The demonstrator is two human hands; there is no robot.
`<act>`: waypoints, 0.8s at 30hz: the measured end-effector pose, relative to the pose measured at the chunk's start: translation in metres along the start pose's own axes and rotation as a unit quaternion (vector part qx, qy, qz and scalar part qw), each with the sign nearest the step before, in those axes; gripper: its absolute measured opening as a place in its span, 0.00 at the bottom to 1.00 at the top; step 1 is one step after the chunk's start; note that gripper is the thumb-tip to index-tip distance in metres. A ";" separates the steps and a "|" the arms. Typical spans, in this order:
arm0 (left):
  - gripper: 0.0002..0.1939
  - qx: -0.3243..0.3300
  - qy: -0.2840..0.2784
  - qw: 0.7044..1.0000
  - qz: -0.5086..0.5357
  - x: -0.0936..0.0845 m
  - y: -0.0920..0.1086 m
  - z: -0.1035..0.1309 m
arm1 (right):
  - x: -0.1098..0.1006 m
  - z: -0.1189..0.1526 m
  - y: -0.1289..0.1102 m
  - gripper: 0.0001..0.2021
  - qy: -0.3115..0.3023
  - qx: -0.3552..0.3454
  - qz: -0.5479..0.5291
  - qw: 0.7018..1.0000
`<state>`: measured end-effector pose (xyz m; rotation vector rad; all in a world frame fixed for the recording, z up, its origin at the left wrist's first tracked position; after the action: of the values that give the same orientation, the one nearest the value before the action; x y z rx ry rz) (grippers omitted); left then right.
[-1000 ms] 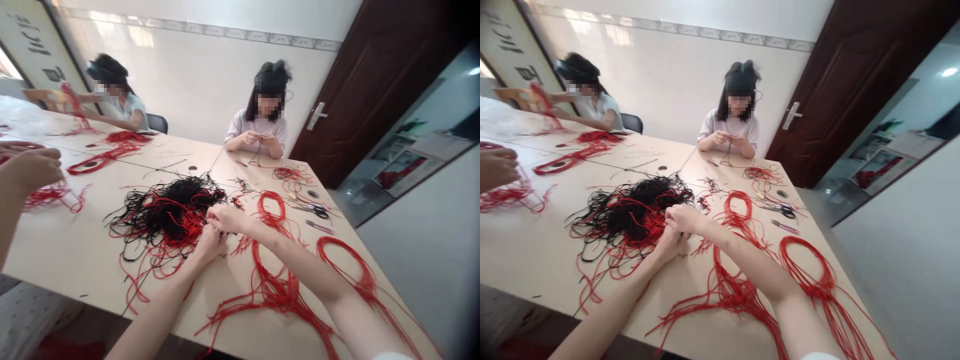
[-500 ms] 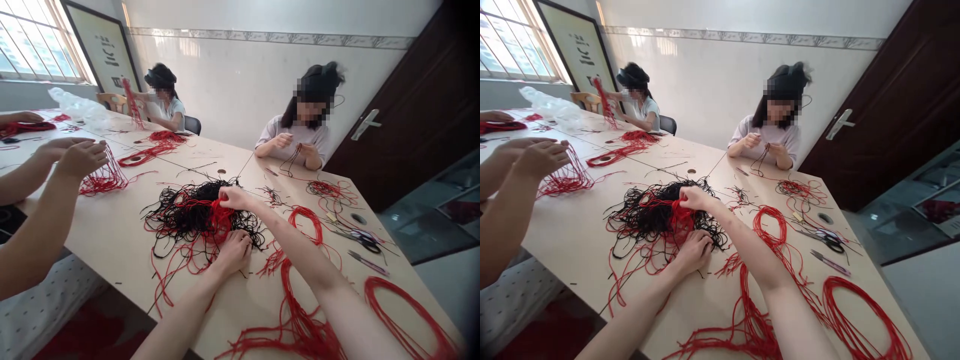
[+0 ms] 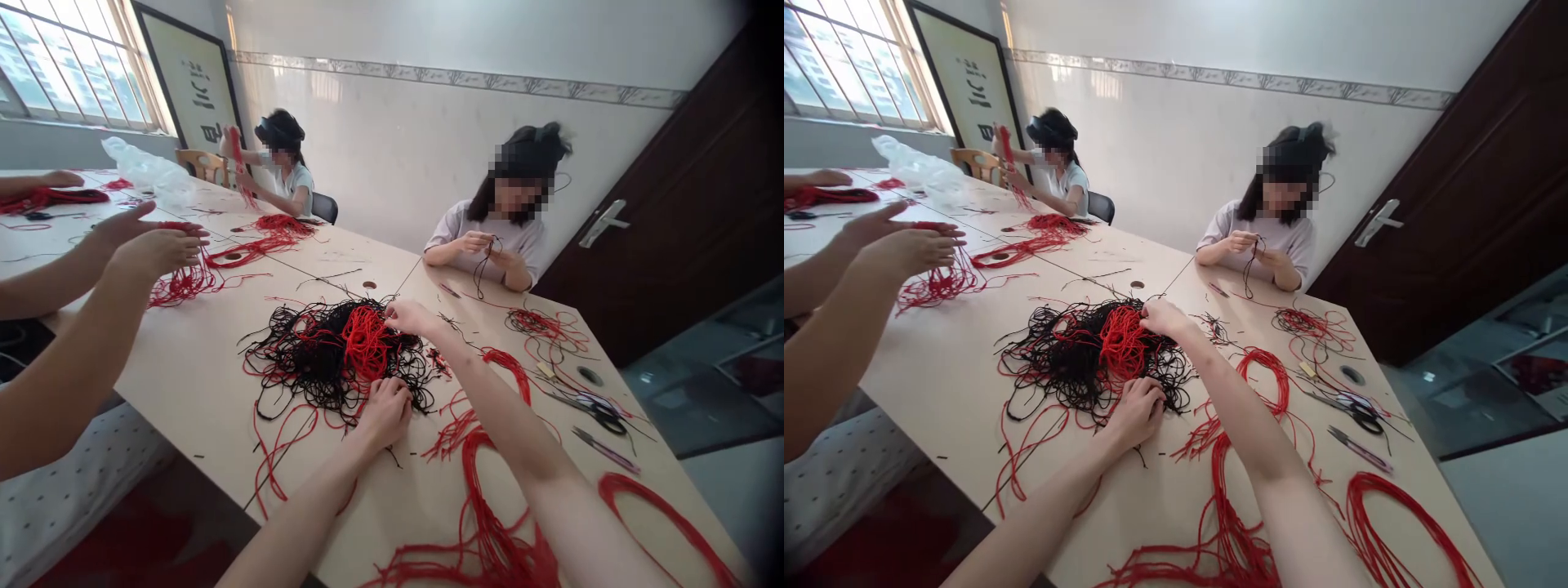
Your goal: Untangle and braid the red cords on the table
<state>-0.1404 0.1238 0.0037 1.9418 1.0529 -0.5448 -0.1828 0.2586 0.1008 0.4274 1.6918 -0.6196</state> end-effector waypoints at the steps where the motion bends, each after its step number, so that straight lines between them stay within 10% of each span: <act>1: 0.08 0.000 0.000 1.000 0.003 0.001 0.000 0.000 | 0.008 0.006 -0.005 0.11 -0.013 -0.012 0.001 1.000; 8: 0.08 -0.009 -0.002 1.000 0.017 0.002 -0.003 0.001 | 0.041 0.004 -0.038 0.29 0.006 -0.067 0.012 0.998; 12: 0.08 -0.011 0.003 1.000 0.019 -0.001 -0.004 0.001 | 0.039 -0.018 -0.035 0.13 -0.012 -0.072 0.011 0.997; 24: 0.08 -0.011 0.027 0.998 0.052 -0.009 -0.006 0.000 | -0.153 -0.056 -0.039 0.09 0.239 -0.022 -0.034 0.970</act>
<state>-0.1503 0.1211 0.0070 1.9884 0.9806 -0.4239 -0.2174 0.2703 0.2645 0.5175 2.1816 -0.5550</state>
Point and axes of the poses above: each hand's wrist, its own z-axis away from the middle knuckle, its own x-axis out of the palm, y = z × x, the point moved 9 cm from there along -z, towards the middle knuckle, and after that the axes turned 7 degrees about y, right-handed, at the moved point
